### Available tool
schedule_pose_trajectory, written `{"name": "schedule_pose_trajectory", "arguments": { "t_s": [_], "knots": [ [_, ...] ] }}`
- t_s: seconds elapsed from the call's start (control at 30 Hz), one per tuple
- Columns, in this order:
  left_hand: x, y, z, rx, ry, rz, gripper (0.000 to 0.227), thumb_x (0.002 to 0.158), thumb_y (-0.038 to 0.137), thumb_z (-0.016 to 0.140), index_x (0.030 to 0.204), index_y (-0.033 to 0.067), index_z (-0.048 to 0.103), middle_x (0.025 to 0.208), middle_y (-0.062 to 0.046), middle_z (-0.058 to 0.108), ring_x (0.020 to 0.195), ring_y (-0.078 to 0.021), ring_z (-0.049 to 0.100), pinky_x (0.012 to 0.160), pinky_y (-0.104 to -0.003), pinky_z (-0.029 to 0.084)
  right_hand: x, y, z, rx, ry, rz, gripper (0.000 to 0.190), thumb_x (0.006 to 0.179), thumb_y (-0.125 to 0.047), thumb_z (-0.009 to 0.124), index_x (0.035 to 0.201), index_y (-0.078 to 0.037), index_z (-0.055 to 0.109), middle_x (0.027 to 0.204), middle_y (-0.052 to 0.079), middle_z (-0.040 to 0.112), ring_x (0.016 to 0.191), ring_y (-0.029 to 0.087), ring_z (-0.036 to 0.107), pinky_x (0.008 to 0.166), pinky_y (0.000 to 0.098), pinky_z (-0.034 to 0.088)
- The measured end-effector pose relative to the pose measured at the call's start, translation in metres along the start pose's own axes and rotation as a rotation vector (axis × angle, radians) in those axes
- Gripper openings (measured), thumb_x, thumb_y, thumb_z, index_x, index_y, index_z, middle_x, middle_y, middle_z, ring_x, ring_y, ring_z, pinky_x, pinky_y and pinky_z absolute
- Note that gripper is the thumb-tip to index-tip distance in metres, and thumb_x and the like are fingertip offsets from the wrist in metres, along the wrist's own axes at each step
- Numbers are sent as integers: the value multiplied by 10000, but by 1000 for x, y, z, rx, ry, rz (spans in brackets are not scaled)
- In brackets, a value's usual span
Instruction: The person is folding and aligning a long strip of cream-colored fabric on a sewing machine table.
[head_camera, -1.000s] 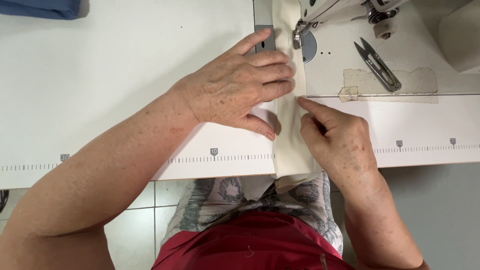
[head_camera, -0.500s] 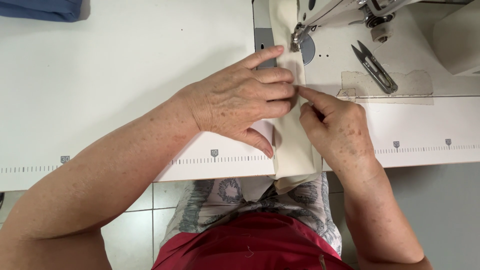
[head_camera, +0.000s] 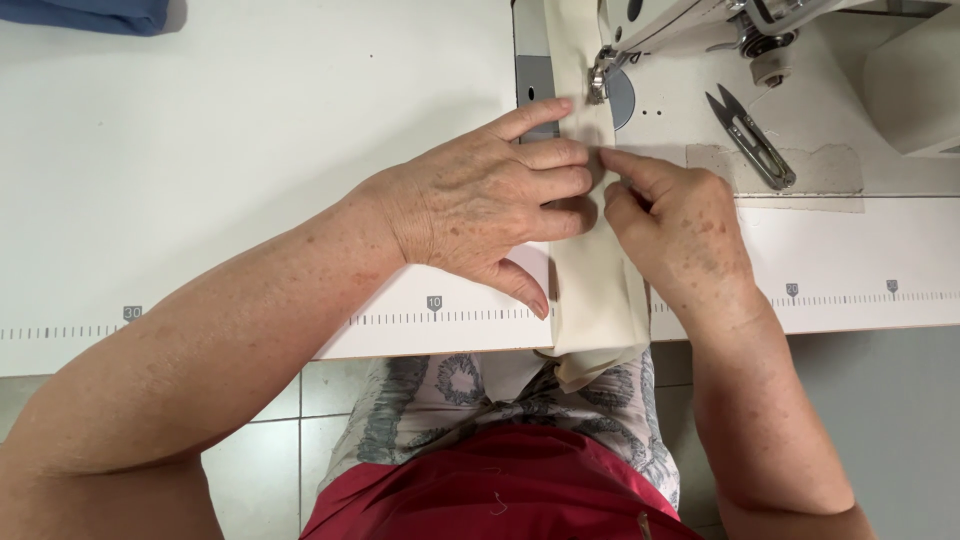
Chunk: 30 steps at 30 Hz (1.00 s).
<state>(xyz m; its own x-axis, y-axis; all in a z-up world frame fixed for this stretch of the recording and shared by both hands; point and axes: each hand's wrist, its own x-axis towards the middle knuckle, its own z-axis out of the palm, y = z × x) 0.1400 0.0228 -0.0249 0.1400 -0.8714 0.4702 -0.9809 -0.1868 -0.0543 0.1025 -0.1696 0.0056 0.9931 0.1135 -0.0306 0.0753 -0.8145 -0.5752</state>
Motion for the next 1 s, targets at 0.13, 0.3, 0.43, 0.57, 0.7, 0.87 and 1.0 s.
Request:
{"name": "schedule_pose_trajectory", "arguments": {
  "t_s": [0.13,0.3,0.43,0.57,0.7,0.87,1.0],
  "knots": [
    [0,0,0,34,-2,4,749,799,777,494,1010,68,614,1018,-58,573,1138,-253,469,1099,-448,138,7,4,0,-22,-14,-52,371,801,-84,478,1137,-86,635,626,5,629,399,93,360,402,249,352],
    [-1,-2,-1,19,8,-4,742,808,753,497,1000,49,628,964,-61,576,1080,-251,486,1076,-470,185,11,1,-4,-16,-35,-111,374,814,-72,479,1158,-71,627,570,-10,567,400,90,317,386,246,319],
    [-3,-4,-1,42,20,-9,746,810,752,507,1024,49,631,969,-57,583,1088,-252,486,1078,-472,187,15,-4,-5,2,-53,-30,412,791,-88,473,1175,-98,621,605,-20,567,426,90,328,427,241,331],
    [-4,-6,1,36,18,-29,750,815,750,493,1055,54,634,987,-59,586,1105,-259,479,1075,-475,169,19,-2,-5,7,-64,9,397,799,-92,489,1175,-96,619,586,-18,552,412,93,315,404,245,319],
    [-5,-8,2,48,2,-56,768,821,743,480,1110,45,622,1017,-75,585,1111,-262,471,1072,-478,167,25,-8,-8,33,-81,69,408,787,-104,500,1180,-116,611,671,15,639,398,125,452,476,243,416],
    [-7,-11,1,73,0,-62,759,821,747,485,1115,59,617,1055,-71,582,1136,-265,464,1064,-475,167,19,-19,-14,111,-102,185,435,768,-139,538,1198,-156,604,572,-16,560,408,111,449,503,227,423],
    [-7,-11,-3,101,0,-47,745,773,746,564,1084,71,616,1093,-70,575,1117,-247,470,1047,-464,207,1,-27,-22,179,-89,254,509,717,-197,614,1214,-109,553,626,-45,625,489,106,540,659,204,431]
  ]
}}
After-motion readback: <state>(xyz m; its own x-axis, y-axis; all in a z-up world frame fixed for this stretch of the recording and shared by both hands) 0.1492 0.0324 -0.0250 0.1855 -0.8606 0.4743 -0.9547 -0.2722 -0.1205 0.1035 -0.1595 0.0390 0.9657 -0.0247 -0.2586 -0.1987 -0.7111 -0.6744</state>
